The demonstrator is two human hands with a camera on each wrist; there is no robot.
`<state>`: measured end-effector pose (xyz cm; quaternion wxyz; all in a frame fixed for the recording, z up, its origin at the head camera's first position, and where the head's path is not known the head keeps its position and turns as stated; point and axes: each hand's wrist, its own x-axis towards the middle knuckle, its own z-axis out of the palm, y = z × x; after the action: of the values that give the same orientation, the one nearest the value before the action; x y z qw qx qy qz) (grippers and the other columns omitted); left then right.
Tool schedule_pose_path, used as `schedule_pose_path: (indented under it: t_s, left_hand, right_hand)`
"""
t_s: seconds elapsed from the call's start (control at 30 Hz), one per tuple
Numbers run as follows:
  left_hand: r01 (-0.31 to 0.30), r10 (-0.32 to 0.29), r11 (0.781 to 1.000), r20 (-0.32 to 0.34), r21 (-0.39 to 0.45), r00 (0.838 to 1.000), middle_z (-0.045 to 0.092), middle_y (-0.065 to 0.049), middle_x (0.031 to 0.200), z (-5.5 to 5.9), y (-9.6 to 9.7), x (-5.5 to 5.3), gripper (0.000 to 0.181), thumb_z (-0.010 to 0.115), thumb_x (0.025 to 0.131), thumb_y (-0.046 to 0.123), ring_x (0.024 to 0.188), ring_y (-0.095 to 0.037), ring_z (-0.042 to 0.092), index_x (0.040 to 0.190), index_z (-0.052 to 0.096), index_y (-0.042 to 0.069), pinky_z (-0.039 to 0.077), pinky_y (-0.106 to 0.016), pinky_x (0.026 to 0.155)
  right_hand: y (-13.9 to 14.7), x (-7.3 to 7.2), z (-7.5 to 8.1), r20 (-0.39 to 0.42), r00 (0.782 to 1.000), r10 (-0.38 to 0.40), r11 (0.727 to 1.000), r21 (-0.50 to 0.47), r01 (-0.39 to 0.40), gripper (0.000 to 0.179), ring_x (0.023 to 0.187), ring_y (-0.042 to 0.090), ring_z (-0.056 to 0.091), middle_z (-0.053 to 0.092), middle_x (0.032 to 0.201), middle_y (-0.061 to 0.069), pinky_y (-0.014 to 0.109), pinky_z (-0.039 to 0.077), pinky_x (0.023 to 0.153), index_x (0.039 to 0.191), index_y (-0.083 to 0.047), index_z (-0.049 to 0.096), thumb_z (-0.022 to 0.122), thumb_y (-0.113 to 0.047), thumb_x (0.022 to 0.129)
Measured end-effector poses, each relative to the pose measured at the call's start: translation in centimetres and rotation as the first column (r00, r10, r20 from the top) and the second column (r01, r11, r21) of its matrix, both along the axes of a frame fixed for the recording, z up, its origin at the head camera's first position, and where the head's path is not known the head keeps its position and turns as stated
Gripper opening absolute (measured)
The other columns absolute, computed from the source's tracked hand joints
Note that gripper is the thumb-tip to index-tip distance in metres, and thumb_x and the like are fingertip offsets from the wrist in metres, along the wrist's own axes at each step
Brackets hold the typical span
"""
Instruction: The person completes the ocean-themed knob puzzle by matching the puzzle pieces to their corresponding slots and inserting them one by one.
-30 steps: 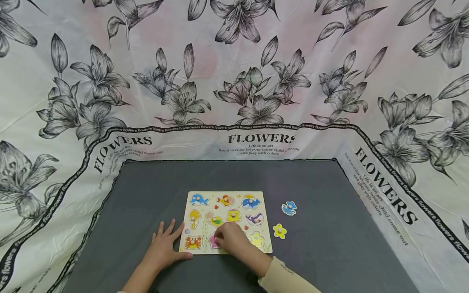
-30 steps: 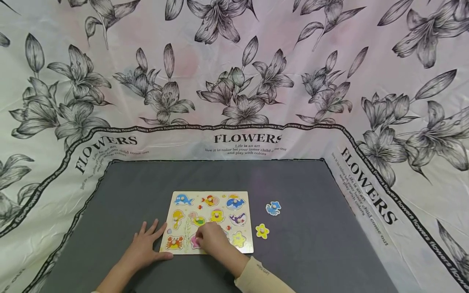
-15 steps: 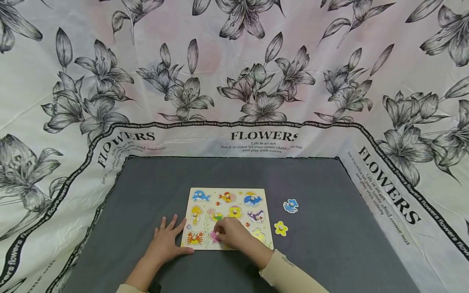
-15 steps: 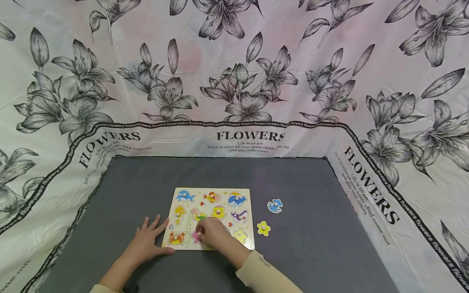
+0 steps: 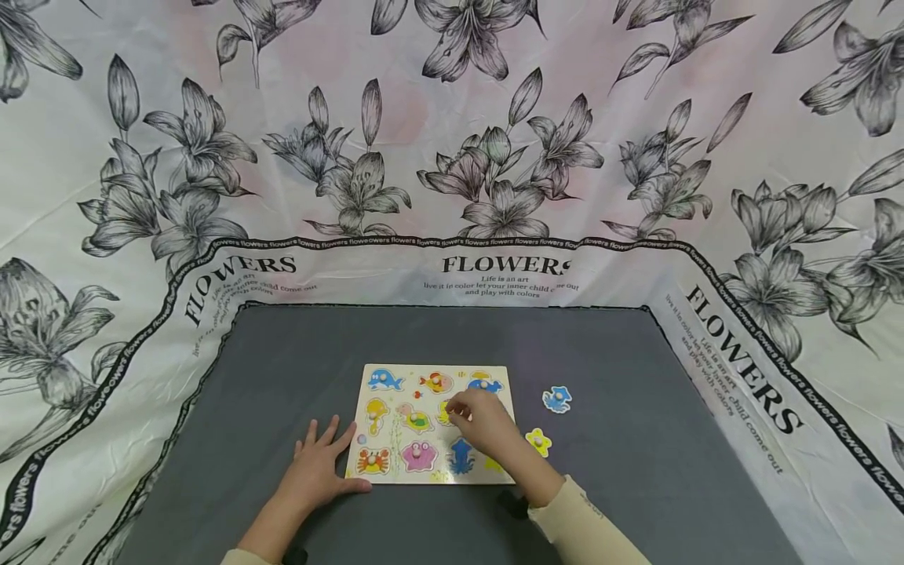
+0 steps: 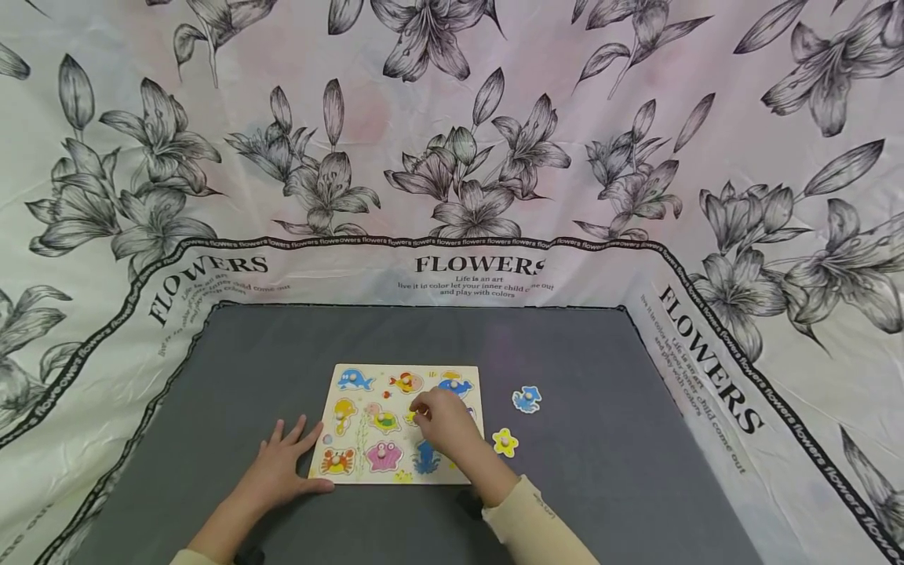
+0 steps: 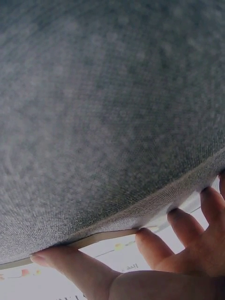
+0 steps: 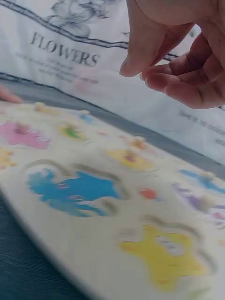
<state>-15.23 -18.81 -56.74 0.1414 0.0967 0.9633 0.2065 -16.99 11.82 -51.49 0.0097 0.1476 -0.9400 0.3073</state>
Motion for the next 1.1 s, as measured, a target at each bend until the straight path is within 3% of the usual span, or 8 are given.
schedule_pose_path:
  t_s: [0.17, 0.33, 0.6, 0.87, 1.1]
  left_hand:
    - [-0.002, 0.002, 1.0, 0.005, 0.006, 1.0, 0.029, -0.027, 0.161, 0.2, 0.0, 0.1, 0.116, 0.085, 0.061, 0.068, 0.148, -0.059, 0.01, 0.155, 0.043, 0.012, 0.018, -0.077, 0.111]
    - [-0.01, 0.01, 1.0, 0.013, 0.004, 1.0, 0.028, -0.027, 0.162, 0.2, -0.1, 0.2, 0.116, 0.085, 0.061, 0.067, 0.148, -0.059, 0.008, 0.155, 0.043, 0.012, 0.017, -0.077, 0.112]
    - [-0.002, 0.002, 1.0, 0.031, 0.0, 1.0, 0.028, -0.028, 0.162, 0.2, 0.1, 0.0, 0.118, 0.084, 0.06, 0.069, 0.147, -0.06, 0.008, 0.154, 0.043, 0.012, 0.017, -0.078, 0.11]
    - [-0.006, 0.007, 1.0, 0.056, -0.006, 0.998, 0.029, -0.028, 0.161, -0.1, 0.1, -0.2, 0.119, 0.084, 0.058, 0.071, 0.147, -0.061, 0.01, 0.154, 0.044, 0.013, 0.018, -0.078, 0.111]
    - [-0.018, 0.017, 1.0, 0.06, 0.016, 0.998, 0.029, -0.027, 0.161, -0.4, 0.0, -0.2, 0.119, 0.084, 0.057, 0.071, 0.147, -0.061, 0.009, 0.154, 0.045, 0.014, 0.016, -0.078, 0.111]
  right_hand:
    - [1.7, -0.1, 0.7, -0.056, 0.996, -0.072, 0.997, -0.014, 0.071, 0.009, 0.075, 0.01, 0.06, 0.069, 0.086, -0.001, 0.024, 0.051, 0.064, 0.097, -0.007, 0.078, 0.076, -0.006, 0.088]
    - [3.8, -0.6, 0.8, -0.048, 0.982, -0.185, 0.98, -0.082, 0.181, 0.012, 0.074, 0.013, 0.06, 0.07, 0.085, 0.001, 0.027, 0.052, 0.063, 0.099, -0.005, 0.077, 0.077, -0.006, 0.087]
    - [8.9, -1.6, 0.0, -0.042, 0.919, -0.392, 0.917, -0.104, 0.386, 0.013, 0.079, 0.019, 0.066, 0.072, 0.089, 0.006, 0.035, 0.057, 0.067, 0.101, -0.004, 0.076, 0.078, -0.008, 0.088]
    - [11.9, -1.8, -1.8, -0.045, 0.882, -0.469, 0.883, -0.044, 0.468, 0.018, 0.081, 0.022, 0.065, 0.071, 0.091, 0.009, 0.037, 0.056, 0.066, 0.104, -0.001, 0.075, 0.078, -0.007, 0.087]
    - [13.6, -1.7, -3.0, -0.088, 0.823, -0.561, 0.827, -0.007, 0.563, 0.019, 0.084, 0.033, 0.069, 0.074, 0.096, 0.016, 0.049, 0.056, 0.071, 0.103, 0.0, 0.075, 0.078, -0.009, 0.087]
